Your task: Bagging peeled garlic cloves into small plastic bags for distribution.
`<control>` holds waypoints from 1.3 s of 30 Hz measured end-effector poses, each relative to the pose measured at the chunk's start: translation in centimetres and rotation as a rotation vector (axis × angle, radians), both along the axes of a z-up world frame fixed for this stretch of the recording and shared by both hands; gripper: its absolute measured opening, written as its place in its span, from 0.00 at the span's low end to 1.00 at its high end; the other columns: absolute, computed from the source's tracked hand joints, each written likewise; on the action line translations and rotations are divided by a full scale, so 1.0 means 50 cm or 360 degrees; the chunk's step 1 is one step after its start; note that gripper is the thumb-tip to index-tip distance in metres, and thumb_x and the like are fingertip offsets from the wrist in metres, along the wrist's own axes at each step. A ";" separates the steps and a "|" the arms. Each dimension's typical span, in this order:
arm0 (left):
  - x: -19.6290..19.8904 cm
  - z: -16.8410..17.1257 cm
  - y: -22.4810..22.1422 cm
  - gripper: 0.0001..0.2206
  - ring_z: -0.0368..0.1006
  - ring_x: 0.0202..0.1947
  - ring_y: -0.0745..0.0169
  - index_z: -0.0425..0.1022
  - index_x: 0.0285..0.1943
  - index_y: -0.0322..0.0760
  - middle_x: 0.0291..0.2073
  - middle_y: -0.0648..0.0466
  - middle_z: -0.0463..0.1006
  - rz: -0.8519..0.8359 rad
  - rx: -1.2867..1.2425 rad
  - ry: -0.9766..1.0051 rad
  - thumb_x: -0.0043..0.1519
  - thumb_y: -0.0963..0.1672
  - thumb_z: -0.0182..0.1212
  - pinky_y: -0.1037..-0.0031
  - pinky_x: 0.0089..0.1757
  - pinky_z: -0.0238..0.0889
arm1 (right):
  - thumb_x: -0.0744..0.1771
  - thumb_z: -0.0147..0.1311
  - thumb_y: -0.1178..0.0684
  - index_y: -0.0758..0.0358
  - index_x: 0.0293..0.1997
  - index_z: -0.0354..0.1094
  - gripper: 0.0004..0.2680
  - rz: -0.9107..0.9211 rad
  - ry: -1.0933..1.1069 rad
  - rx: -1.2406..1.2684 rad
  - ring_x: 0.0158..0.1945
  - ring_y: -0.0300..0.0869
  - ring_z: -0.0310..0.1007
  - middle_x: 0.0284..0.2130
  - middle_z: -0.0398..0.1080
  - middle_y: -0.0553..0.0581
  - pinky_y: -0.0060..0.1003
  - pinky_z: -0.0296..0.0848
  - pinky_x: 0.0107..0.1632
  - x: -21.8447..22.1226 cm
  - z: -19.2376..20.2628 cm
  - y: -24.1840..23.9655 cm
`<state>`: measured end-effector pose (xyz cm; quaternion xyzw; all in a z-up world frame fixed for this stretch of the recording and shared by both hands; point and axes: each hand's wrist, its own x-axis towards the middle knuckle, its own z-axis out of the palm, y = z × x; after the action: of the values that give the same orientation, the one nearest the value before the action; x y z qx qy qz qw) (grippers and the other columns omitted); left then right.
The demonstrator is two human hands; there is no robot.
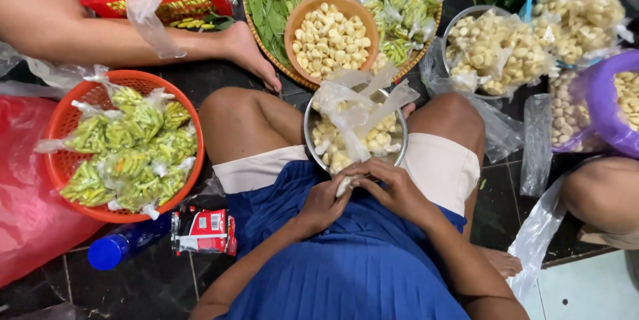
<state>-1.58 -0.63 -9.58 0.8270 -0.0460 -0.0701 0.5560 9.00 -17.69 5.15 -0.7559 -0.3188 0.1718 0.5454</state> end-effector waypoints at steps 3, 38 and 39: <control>0.024 0.092 0.003 0.19 0.72 0.16 0.51 0.70 0.67 0.36 0.12 0.55 0.71 -0.0019 0.0077 -0.0132 0.65 0.40 0.52 0.69 0.27 0.67 | 0.67 0.59 0.62 0.62 0.42 0.78 0.04 -0.0101 -0.0065 0.0070 0.39 0.50 0.82 0.37 0.79 0.57 0.43 0.79 0.45 -0.008 0.020 -0.003; 0.103 0.008 0.009 0.10 0.62 0.14 0.78 0.54 0.51 0.54 0.11 0.63 0.68 -0.0203 -0.1444 0.0260 0.73 0.38 0.39 0.75 0.42 0.69 | 0.64 0.59 0.57 0.55 0.40 0.71 0.04 0.0062 -0.0366 -0.1240 0.52 0.53 0.71 0.41 0.73 0.56 0.46 0.70 0.48 0.124 -0.170 -0.099; 0.092 0.006 0.010 0.22 0.58 0.10 0.79 0.74 0.22 0.43 0.07 0.61 0.69 -0.0145 -0.1415 0.0514 0.71 0.40 0.43 0.82 0.34 0.68 | 0.65 0.59 0.59 0.62 0.42 0.68 0.05 0.0042 -0.0072 -0.0941 0.52 0.61 0.72 0.40 0.73 0.63 0.51 0.72 0.49 0.118 -0.113 -0.090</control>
<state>3.01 -0.12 -9.30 0.4845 -0.0207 -0.1958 0.8523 14.88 -22.21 -0.51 -0.8815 -0.2768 0.2473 0.2919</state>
